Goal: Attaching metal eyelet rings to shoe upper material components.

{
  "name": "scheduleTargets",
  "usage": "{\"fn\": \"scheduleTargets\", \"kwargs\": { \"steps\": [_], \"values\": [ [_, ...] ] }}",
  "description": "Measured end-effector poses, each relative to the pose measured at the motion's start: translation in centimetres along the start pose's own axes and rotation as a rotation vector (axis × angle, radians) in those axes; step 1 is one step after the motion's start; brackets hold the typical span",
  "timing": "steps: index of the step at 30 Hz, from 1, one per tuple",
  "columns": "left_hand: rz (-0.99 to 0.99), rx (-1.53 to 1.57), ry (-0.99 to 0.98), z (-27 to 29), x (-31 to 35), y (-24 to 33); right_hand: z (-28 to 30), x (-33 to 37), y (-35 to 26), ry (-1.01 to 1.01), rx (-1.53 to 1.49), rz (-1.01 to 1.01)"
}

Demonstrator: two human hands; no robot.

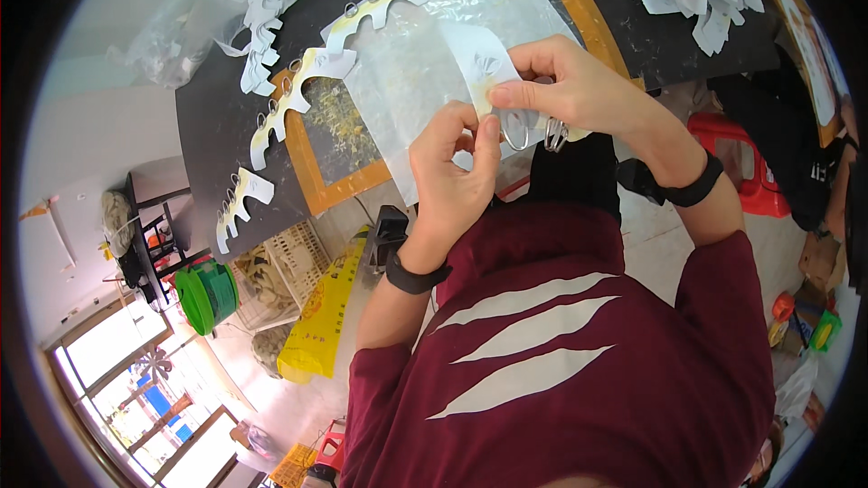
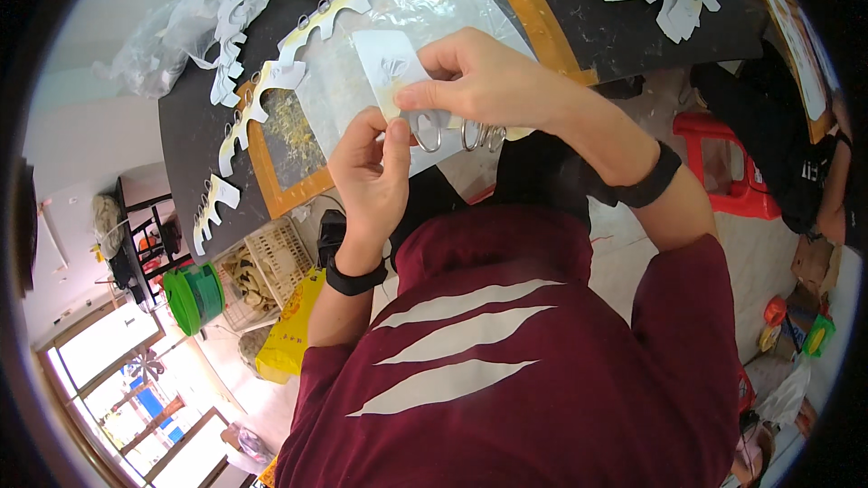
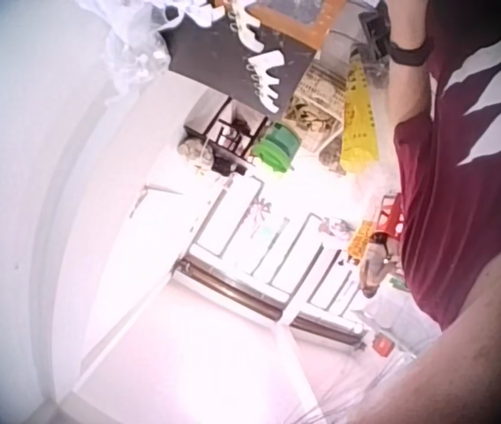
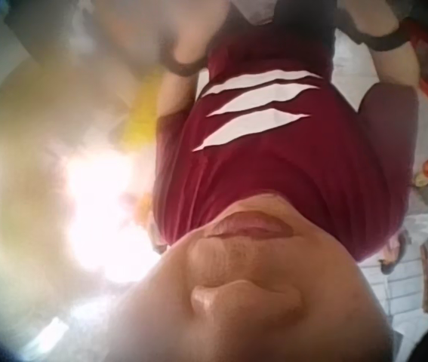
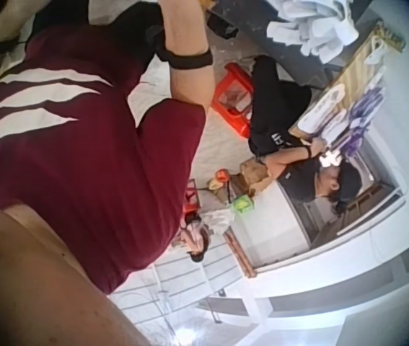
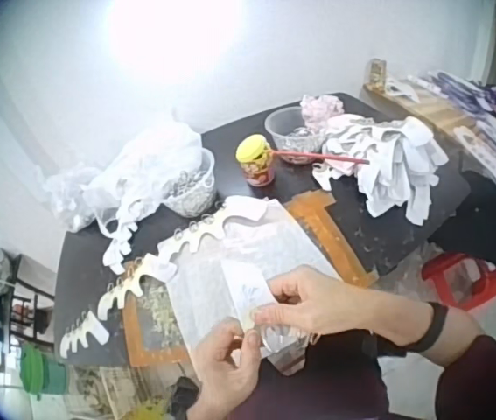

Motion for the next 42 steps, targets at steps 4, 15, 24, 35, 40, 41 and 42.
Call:
{"fn": "scheduleTargets", "kwargs": {
  "steps": [4,15,24,35,40,41,42],
  "values": [
    [0.321,0.214,-0.101,1.3,-0.3,0.1,0.7,-0.7,-0.3,-0.076,0.187,0.047],
    [0.369,0.334,-0.113,1.7,-0.6,-0.3,1.6,-2.2,-3.8,0.668,0.477,0.739],
    [0.451,0.632,0.018,-0.2,0.9,-0.6,-2.3,1.2,-0.6,0.312,0.065,0.180],
    [0.712,0.759,-0.355,3.7,0.1,-0.1,0.6,0.8,-3.9,-0.033,0.731,0.547],
    [0.675,0.564,-0.059,1.3,-0.4,1.4,0.1,0.8,-3.7,-0.037,0.764,0.525],
    [0.627,0.515,-0.048,1.3,-0.4,1.2,0.1,1.0,-3.7,0.009,0.725,0.465],
    [0.579,0.466,-0.035,1.3,-0.3,1.1,0.0,1.1,-3.7,0.007,0.722,0.465]
  ]
}}
Point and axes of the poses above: each hand's wrist, its own x-axis away from the middle knuckle, its own z-axis out of the back of the hand, y = z × x, the point moved 2 cm from there along -x, towards the middle knuckle, and after that the axes turned 5 degrees about y, right-handed, at the moved point
